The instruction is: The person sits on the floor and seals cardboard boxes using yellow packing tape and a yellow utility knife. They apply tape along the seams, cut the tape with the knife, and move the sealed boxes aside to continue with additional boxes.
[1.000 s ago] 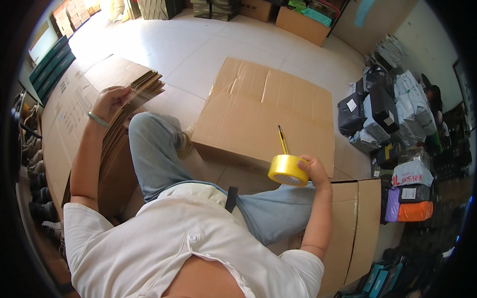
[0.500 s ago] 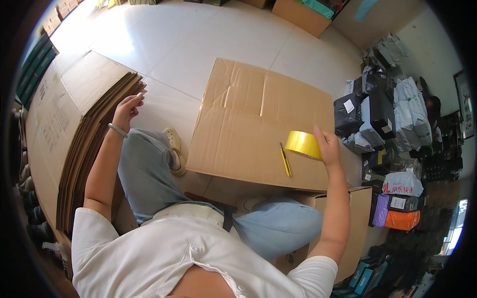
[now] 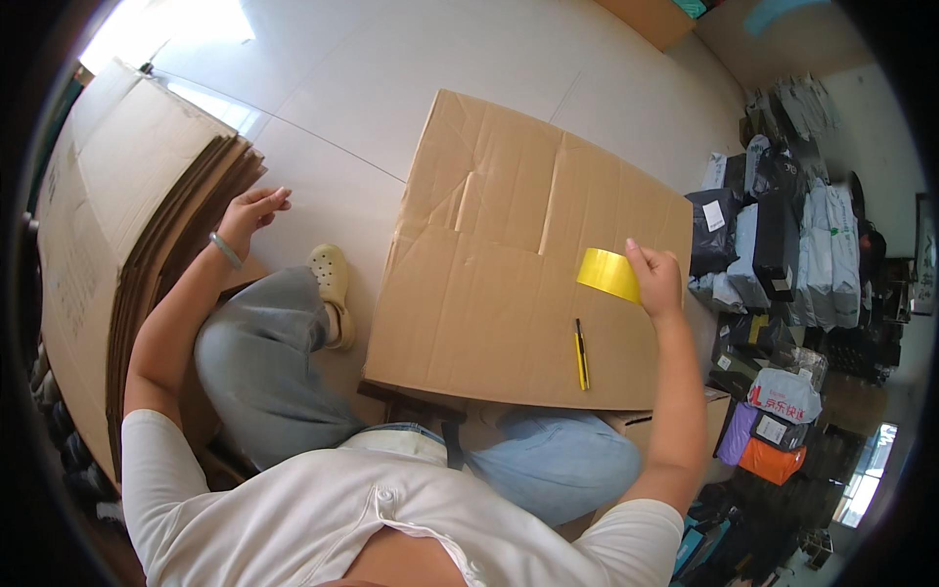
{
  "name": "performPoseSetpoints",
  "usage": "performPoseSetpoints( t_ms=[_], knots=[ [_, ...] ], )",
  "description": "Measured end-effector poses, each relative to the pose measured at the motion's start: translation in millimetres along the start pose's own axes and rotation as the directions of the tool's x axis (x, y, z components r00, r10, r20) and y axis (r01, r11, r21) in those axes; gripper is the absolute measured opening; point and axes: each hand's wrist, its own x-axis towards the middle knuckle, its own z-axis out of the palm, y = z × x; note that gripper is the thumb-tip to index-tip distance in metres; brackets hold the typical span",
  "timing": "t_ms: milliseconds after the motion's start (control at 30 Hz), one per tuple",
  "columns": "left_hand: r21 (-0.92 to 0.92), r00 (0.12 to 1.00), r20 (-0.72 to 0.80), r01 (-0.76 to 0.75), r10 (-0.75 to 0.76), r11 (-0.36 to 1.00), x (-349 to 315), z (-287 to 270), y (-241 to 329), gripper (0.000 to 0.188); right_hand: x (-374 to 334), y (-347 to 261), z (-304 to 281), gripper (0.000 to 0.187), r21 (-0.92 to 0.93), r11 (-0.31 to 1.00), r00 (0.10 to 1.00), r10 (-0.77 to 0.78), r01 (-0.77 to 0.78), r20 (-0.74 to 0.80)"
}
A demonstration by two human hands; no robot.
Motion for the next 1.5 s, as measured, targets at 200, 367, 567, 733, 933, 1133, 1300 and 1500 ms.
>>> performPoseSetpoints(
  t_ms=[200, 367, 567, 733, 933, 1133, 1300, 1500],
  knots=[
    [0.008, 1.000, -0.028, 0.001, -0.001, 1.000, 19.0, 20.4, -35.4, 0.029, 19.6, -0.8, 20.4, 0.047, -0.375, 0.927, 0.999, -0.033, 0.028, -0.009],
    [-0.060, 0.997, -0.003, 0.080, -0.081, 0.995, 21.7, 43.2, -43.4, 0.027, 21.6, 7.0, 36.3, 0.049, -0.539, 0.842, 0.998, 0.016, 0.022, 0.065],
    [-0.008, 0.997, -0.060, 0.056, -0.057, 0.998, 29.8, 49.4, -52.9, 0.025, 30.2, -2.9, 45.9, 0.050, -0.603, 0.798, 0.993, 0.068, 0.004, 0.098],
    [0.052, 0.996, -0.086, 0.038, -0.034, 0.998, 35.5, 51.0, -51.9, 0.024, 34.4, -7.6, 50.3, 0.048, -0.650, 0.760, 0.990, 0.092, 0.003, 0.111],
    [0.060, 0.997, -0.068, 0.032, -0.028, 0.998, 36.3, 54.4, -56.2, 0.024, 34.8, -7.5, 60.4, 0.049, -0.664, 0.747, 0.995, 0.040, 0.033, 0.095],
    [0.068, 0.995, -0.096, 0.032, -0.026, 0.997, 35.9, 59.5, -55.1, 0.025, 34.5, -3.9, 68.4, 0.049, -0.677, 0.734, 0.995, 0.017, 0.051, 0.094],
    [0.083, 0.995, -0.096, 0.037, -0.029, 0.996, 36.9, 58.9, -55.3, 0.026, 34.6, -4.3, 72.5, 0.048, -0.688, 0.722, 0.995, -0.005, 0.070, 0.096],
    [0.076, 0.989, -0.142, 0.053, -0.042, 0.996, 34.1, 64.8, -48.3, 0.027, 32.5, -8.3, 71.1, 0.048, -0.726, 0.680, 0.995, -0.059, 0.102, 0.085]
  ],
)
